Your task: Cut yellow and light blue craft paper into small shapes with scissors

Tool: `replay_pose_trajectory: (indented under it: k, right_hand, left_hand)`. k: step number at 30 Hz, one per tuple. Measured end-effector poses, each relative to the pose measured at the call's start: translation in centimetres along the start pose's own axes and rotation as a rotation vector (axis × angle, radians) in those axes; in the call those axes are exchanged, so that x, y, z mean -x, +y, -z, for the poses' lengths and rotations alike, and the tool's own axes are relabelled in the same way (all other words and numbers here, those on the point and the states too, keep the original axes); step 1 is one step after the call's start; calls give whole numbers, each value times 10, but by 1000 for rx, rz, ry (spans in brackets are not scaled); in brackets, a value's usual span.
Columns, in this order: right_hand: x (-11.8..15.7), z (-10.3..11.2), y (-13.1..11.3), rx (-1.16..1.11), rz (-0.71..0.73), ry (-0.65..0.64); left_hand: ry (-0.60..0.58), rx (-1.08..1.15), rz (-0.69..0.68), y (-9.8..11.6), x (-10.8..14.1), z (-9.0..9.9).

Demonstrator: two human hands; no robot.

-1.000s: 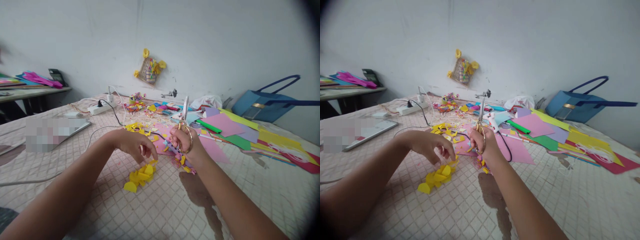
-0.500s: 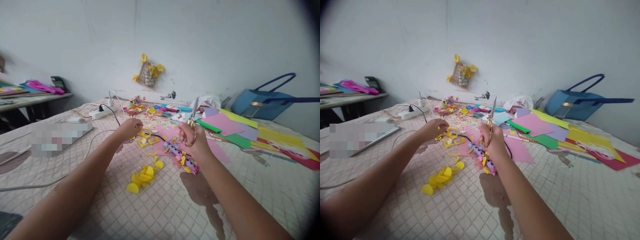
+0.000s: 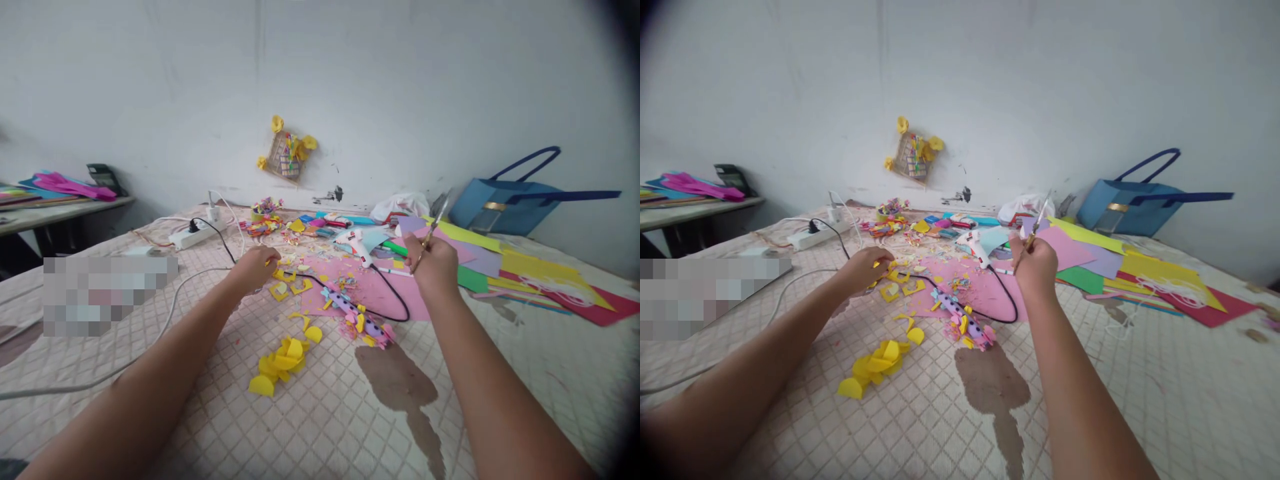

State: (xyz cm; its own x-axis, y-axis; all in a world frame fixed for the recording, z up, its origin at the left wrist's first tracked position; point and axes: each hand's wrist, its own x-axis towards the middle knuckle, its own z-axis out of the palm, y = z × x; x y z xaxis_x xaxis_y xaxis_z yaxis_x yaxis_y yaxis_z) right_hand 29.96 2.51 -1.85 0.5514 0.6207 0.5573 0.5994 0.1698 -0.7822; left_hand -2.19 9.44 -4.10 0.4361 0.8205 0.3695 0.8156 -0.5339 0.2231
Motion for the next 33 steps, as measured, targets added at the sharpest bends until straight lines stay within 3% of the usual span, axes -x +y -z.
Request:
replay_pose_trajectory:
  k: [12, 19, 23, 29, 33]
  right_hand:
    - [-24, 8, 59, 349, -142, 93]
    - [-27, 10, 81, 485, -184, 52]
    - [-30, 9, 88, 518, -196, 37]
    - [-32, -2, 83, 500, -143, -86]
    - [-30, -4, 80, 502, -123, -75]
  left_hand:
    - [36, 39, -99, 10, 2, -8]
    - [56, 47, -113, 7, 1, -12]
    - [60, 54, -130, 8, 0, -16]
    - [58, 68, -174, 14, 1, -17]
    - [46, 83, -189, 14, 1, -18]
